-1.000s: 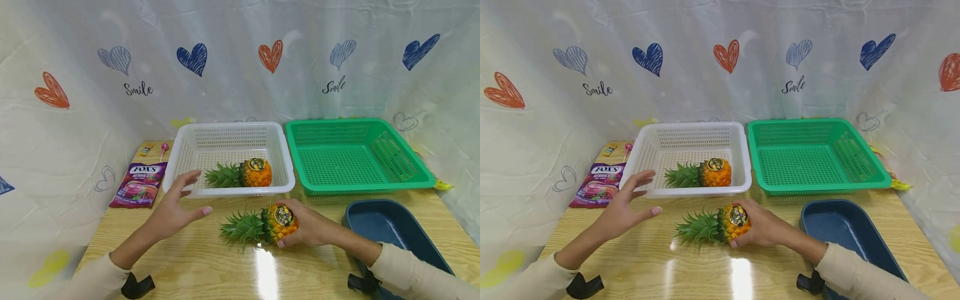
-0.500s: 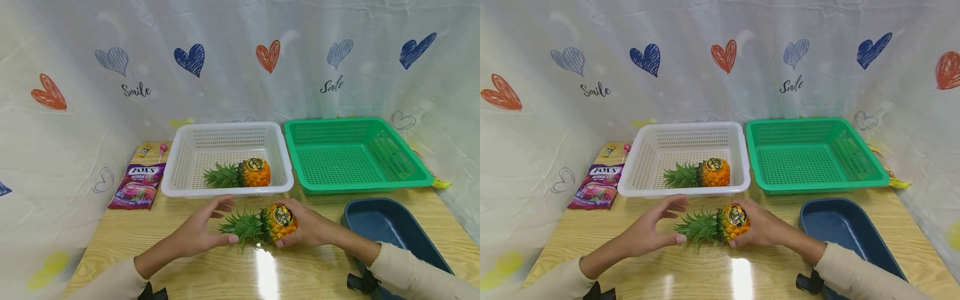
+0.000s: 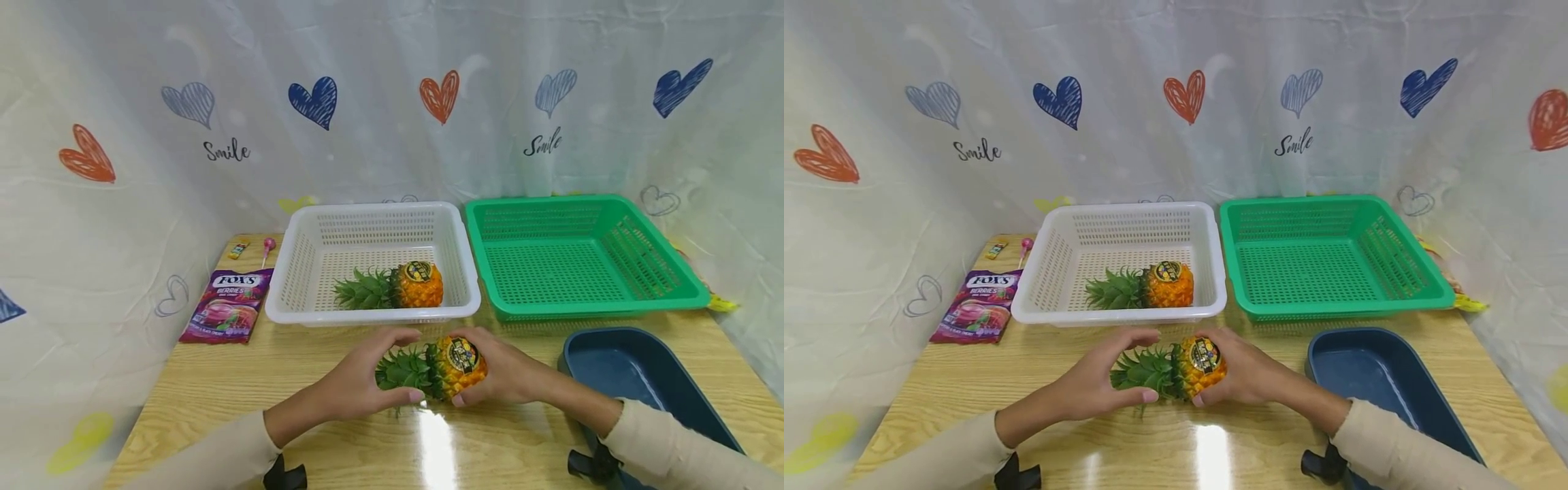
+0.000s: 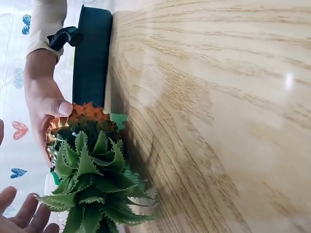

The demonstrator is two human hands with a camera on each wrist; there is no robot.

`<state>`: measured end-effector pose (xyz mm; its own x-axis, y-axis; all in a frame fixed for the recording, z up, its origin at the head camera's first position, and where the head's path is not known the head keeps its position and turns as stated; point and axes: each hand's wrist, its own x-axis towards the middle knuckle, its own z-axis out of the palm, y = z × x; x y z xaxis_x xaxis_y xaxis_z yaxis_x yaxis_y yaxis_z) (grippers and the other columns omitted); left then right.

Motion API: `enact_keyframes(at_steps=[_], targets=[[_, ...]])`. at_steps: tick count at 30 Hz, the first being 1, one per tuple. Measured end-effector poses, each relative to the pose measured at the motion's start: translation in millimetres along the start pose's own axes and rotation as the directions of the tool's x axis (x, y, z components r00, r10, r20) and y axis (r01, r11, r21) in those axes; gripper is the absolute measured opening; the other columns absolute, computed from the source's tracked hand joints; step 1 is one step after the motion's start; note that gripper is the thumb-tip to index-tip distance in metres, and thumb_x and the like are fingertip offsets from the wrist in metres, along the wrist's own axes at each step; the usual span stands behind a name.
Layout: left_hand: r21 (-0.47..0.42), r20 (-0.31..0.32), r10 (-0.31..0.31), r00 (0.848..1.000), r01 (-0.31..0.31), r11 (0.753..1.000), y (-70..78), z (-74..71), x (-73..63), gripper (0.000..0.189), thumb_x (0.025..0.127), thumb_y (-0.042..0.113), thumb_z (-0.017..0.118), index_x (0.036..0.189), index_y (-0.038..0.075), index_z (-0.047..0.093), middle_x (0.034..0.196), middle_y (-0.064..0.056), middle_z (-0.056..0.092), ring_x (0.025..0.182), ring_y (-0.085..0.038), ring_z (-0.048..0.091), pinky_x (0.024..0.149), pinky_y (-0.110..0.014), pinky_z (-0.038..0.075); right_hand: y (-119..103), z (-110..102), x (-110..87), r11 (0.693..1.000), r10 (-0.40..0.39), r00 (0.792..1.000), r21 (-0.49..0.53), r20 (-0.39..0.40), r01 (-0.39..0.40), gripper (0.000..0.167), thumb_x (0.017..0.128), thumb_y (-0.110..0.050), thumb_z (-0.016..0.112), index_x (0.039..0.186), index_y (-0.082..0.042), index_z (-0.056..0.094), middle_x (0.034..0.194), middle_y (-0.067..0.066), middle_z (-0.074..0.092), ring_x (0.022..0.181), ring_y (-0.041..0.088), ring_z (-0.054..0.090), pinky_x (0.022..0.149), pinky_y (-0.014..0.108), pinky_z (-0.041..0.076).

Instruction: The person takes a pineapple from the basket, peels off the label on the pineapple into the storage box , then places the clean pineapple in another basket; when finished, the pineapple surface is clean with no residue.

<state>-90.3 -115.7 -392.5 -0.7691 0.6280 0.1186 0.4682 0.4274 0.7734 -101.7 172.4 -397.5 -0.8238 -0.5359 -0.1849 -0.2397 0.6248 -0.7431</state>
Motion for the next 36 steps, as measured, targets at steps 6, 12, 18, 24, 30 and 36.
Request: enact_keyframes(at_steps=[6, 12, 18, 24, 30, 36], targets=[[0.115, 0.055, -0.037, 0.998, 0.03, 0.993, -0.3, 5.2, 8.8, 0.081, 0.086, 0.066, 0.067, 0.153, 0.032, 0.036, 0.152, 0.004, 0.044, 0.138, -0.022, 0.046, 0.108, -0.054, 0.044, 1, 1, -0.1, 1.0, -0.011, 1.0, -0.003, -0.004, 0.011, 0.096, 0.069, -0.041, 0.09, 0.147, -0.009, 0.043, 0.128, 0.015, 0.052, 0.103, 0.022, 0.058, 0.08, 0.035, 0.052], [0.166, 0.073, -0.073, 0.995, 0.06, 0.984, -5.4, 10.6, 16.1, 0.08, 0.085, 0.067, 0.067, 0.15, 0.029, 0.044, 0.149, 0.003, 0.048, 0.138, -0.023, 0.045, 0.108, -0.057, 0.041, 2, 1, 1.0, 1.0, -0.018, 1.0, 0.012, 0.006, 0.018, 0.095, 0.07, -0.041, 0.09, 0.147, -0.01, 0.043, 0.128, 0.015, 0.052, 0.102, 0.021, 0.058, 0.078, 0.032, 0.053], [0.217, 0.092, -0.094, 0.991, 0.073, 0.973, -12.9, 16.0, 18.6, 0.076, 0.082, 0.062, 0.074, 0.145, 0.027, 0.05, 0.141, -0.001, 0.051, 0.132, -0.023, 0.047, 0.105, -0.053, 0.045, 2, 1, 1.2, 1.0, -0.017, 1.0, 0.023, 0.008, 0.017, 0.094, 0.07, -0.04, 0.09, 0.146, -0.01, 0.044, 0.131, 0.015, 0.051, 0.104, 0.022, 0.057, 0.08, 0.034, 0.052], [0.232, 0.104, -0.113, 0.988, 0.087, 0.969, -13.4, 17.6, 19.4, 0.076, 0.08, 0.057, 0.079, 0.143, 0.025, 0.051, 0.141, -0.003, 0.05, 0.132, -0.025, 0.046, 0.104, -0.052, 0.047, 2, 1, 1.1, 1.0, -0.02, 1.0, 0.024, 0.006, 0.02, 0.094, 0.069, -0.04, 0.09, 0.146, -0.01, 0.044, 0.132, 0.015, 0.051, 0.105, 0.023, 0.057, 0.082, 0.035, 0.052], [0.259, 0.107, -0.131, 0.986, 0.099, 0.961, -12.5, 19.1, 20.4, 0.071, 0.083, 0.054, 0.078, 0.142, 0.024, 0.051, 0.141, -0.002, 0.05, 0.132, -0.023, 0.046, 0.104, -0.05, 0.047, 2, 0, 0.7, 0.999, -0.02, 1.0, 0.028, 0.012, 0.019, 0.095, 0.071, -0.043, 0.09, 0.147, -0.01, 0.044, 0.132, 0.015, 0.051, 0.107, 0.023, 0.057, 0.082, 0.037, 0.052], [0.274, 0.094, -0.122, 0.988, 0.092, 0.957, -13.4, 21.0, 20.6, 0.066, 0.085, 0.052, 0.075, 0.14, 0.023, 0.053, 0.14, 0.0, 0.051, 0.132, -0.022, 0.046, 0.104, -0.049, 0.047, 4, -1, -0.5, 0.999, -0.033, 0.999, 0.002, 0.013, 0.033, 0.097, 0.072, -0.048, 0.088, 0.149, -0.011, 0.042, 0.134, 0.016, 0.051, 0.109, 0.024, 0.057, 0.083, 0.038, 0.052]])
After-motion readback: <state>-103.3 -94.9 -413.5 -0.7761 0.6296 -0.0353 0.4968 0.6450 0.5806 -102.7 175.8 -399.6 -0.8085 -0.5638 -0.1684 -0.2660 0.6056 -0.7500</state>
